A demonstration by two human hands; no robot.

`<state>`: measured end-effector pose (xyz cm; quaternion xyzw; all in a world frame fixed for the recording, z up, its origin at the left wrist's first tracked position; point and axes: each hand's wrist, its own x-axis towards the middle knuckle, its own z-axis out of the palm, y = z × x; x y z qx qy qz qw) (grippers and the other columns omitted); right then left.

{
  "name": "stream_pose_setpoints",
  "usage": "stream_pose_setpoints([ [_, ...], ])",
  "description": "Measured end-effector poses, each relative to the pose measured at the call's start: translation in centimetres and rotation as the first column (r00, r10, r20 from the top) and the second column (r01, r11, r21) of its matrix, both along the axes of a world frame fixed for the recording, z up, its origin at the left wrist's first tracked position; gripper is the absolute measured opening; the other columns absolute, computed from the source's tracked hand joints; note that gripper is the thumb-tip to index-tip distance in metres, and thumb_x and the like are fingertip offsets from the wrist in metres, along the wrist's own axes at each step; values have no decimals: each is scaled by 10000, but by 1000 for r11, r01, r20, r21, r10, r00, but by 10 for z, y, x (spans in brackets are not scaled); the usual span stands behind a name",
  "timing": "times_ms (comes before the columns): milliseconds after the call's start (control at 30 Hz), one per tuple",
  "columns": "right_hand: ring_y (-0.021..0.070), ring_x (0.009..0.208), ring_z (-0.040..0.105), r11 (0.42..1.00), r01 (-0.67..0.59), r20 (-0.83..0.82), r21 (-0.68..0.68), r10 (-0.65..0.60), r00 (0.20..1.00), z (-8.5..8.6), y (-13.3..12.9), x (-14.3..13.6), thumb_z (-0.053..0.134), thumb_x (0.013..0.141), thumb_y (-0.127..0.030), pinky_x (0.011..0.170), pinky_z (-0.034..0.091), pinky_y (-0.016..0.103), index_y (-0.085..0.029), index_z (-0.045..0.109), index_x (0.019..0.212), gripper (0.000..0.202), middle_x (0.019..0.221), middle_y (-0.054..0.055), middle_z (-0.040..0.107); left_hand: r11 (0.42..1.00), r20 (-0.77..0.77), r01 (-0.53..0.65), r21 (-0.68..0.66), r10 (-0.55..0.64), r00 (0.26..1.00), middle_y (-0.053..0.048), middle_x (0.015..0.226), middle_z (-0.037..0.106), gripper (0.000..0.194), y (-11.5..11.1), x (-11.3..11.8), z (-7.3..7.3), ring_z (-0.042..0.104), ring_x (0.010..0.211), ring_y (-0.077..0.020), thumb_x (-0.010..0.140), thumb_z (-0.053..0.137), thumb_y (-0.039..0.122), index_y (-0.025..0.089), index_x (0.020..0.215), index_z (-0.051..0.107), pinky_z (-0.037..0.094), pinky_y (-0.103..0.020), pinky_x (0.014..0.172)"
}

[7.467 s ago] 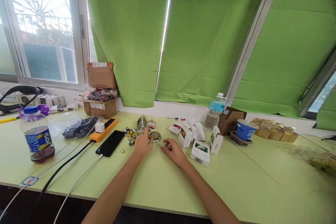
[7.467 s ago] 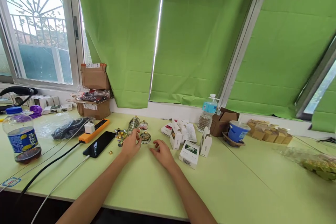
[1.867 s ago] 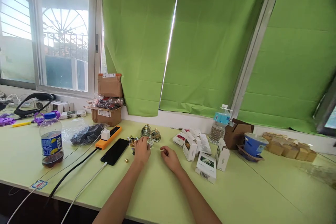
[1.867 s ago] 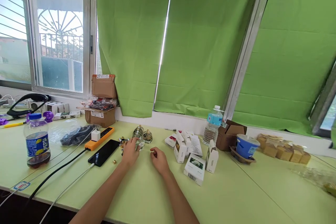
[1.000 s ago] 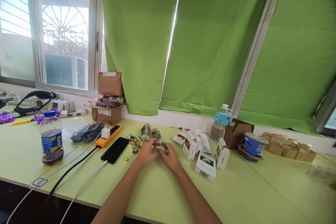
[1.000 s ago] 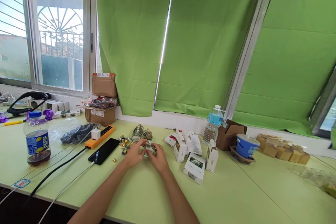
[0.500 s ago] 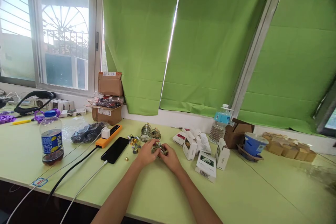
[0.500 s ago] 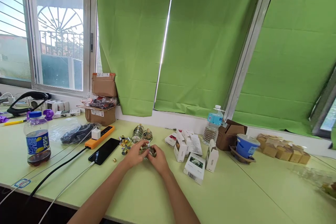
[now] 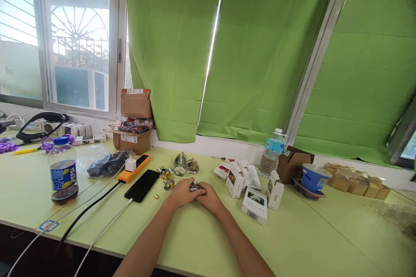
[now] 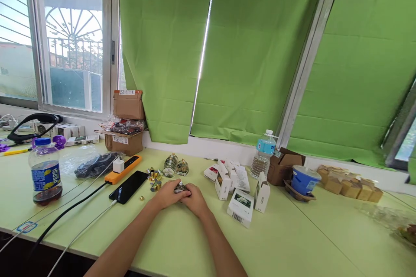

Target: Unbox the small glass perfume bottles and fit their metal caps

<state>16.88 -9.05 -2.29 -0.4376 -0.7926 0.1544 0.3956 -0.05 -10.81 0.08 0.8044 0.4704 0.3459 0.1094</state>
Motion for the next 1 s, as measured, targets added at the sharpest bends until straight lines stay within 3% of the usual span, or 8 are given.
stream_pose_setpoints([
  [567, 154, 669, 485, 998, -48, -9, 32, 48, 999, 0, 1, 0, 652, 716, -273, 620, 344, 246, -184, 508, 659, 179, 706, -10, 554, 997, -15, -16, 70, 17, 1000, -33, 797, 645, 500, 2, 1, 2, 549, 702, -174, 780, 511, 694, 198, 745, 564, 270, -261, 585],
  [1000, 143, 652, 475, 998, -25, 8, 62, 25, 1000, -1, 1, -1, 614, 691, -217, 605, 332, 242, -192, 455, 632, 172, 687, -18, 525, 995, -32, -27, 98, 31, 999, -30, 791, 645, 468, 5, 2, 1, 544, 694, -165, 801, 509, 656, 198, 722, 559, 265, -259, 588],
])
